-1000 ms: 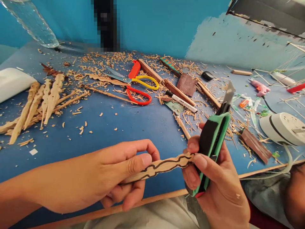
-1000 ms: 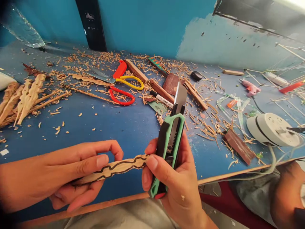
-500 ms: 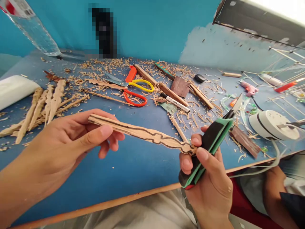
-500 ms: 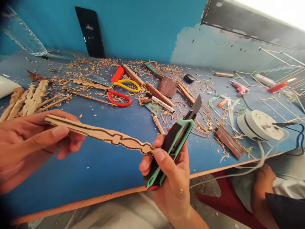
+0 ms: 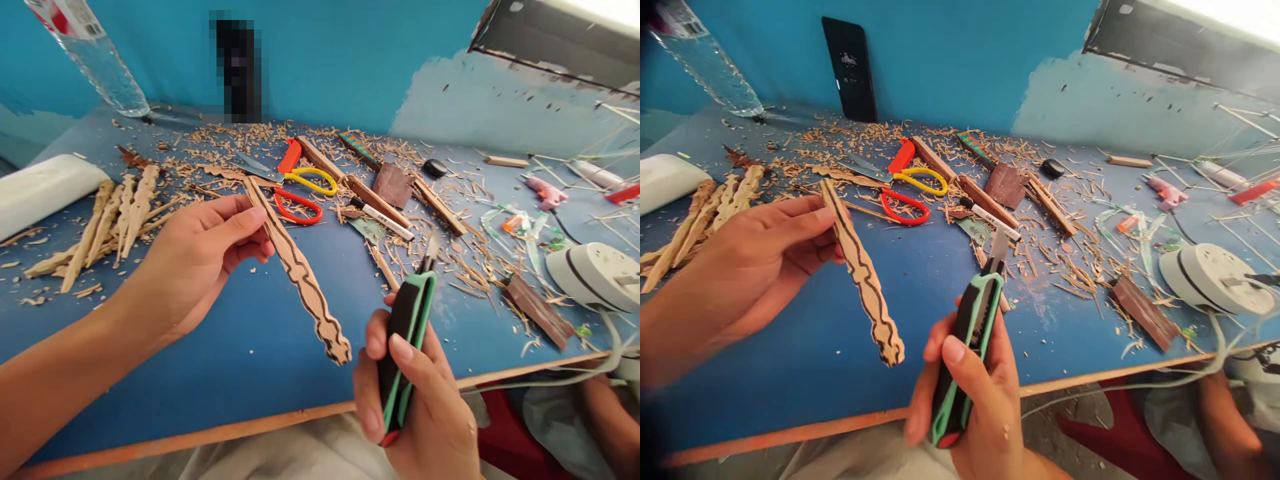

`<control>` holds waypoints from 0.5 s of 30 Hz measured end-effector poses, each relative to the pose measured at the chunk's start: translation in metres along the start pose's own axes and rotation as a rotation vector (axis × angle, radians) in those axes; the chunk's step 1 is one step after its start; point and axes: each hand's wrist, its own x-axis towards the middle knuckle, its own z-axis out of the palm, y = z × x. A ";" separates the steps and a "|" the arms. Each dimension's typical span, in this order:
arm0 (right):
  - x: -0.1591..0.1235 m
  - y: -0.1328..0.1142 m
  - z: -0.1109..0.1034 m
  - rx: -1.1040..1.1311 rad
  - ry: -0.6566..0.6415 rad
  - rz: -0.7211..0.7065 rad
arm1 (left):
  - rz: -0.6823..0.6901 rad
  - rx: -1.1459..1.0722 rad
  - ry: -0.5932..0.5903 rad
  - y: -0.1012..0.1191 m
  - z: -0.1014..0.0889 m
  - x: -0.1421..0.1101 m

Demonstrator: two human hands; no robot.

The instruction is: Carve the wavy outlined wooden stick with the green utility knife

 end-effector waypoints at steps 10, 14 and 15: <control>0.035 -0.053 -0.047 -1.015 -0.199 -0.416 | -0.089 0.058 -0.251 -0.014 -0.042 0.027; 0.070 -0.078 -0.025 -1.579 -0.516 -0.623 | -0.084 0.142 -0.339 -0.017 -0.063 0.041; 0.080 -0.080 -0.016 -1.628 -0.621 -0.653 | -0.089 0.166 -0.354 -0.019 -0.067 0.043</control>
